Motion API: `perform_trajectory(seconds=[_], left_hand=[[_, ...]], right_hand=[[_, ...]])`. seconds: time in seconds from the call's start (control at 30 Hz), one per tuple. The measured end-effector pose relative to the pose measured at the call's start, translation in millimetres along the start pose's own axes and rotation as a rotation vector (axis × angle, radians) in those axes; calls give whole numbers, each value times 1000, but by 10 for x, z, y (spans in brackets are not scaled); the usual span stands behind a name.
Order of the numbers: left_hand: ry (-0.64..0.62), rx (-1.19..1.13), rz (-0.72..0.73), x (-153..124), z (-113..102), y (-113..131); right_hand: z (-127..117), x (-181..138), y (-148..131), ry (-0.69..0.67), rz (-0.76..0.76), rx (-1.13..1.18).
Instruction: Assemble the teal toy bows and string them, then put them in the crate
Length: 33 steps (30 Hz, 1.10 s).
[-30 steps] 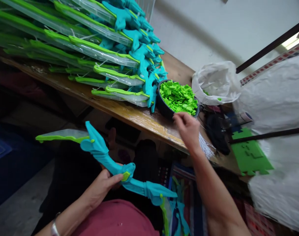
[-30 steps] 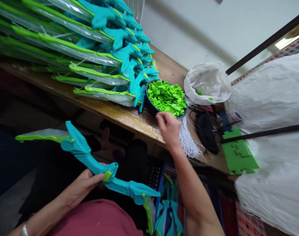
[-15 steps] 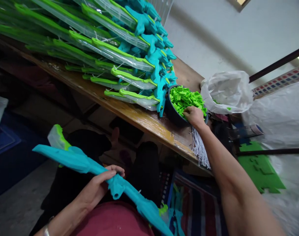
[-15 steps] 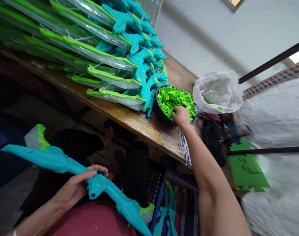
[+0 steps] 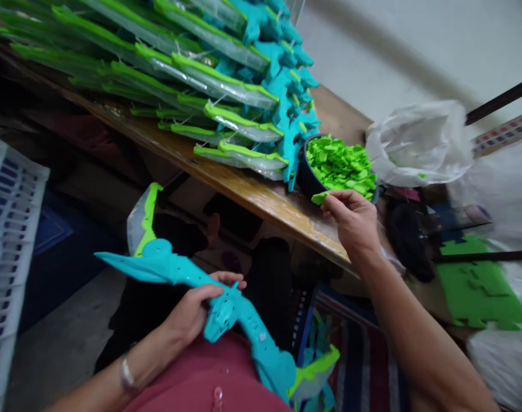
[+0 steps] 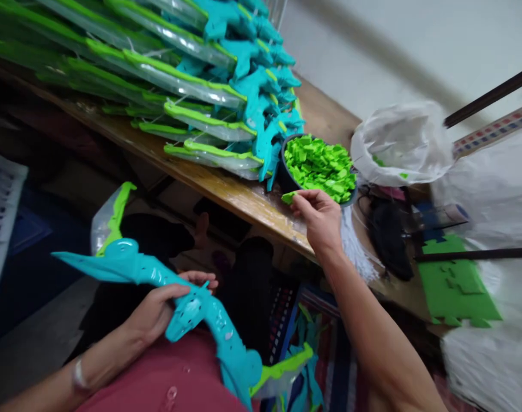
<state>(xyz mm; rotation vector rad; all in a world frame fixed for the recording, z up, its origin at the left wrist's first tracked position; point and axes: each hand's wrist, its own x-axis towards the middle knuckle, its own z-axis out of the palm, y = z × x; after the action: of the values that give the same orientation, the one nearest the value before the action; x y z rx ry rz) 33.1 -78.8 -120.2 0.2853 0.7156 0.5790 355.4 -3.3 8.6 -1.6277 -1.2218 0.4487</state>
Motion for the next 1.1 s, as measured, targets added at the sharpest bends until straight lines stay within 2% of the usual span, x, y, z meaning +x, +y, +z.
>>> perform_trajectory(seconds=[0.07, 0.17, 0.27, 0.4, 0.53, 0.7, 0.83, 1.1], left_hand=[[-4, 11, 7, 23, 65, -45], [13, 30, -19, 63, 119, -140], [65, 21, -54, 87, 114, -211], [95, -28, -94, 93, 94, -226], [83, -64, -111, 96, 128, -227], [102, -29, -125, 104, 181, -249], [87, -4, -127, 88, 202, -239], [96, -40, -178, 42, 147, -250]], right_hand=[[134, -506, -131, -172, 41, 52], [299, -1221, -199, -330, -21, 49], [420, -1794, -126, -400, -169, -33], [538, -2279, 12, -391, -274, -140], [647, -2514, 109, -317, -346, -215], [727, -2629, 172, -228, -402, -233], [718, -2652, 160, -233, -433, -224], [698, -2618, 148, -304, -377, -188]])
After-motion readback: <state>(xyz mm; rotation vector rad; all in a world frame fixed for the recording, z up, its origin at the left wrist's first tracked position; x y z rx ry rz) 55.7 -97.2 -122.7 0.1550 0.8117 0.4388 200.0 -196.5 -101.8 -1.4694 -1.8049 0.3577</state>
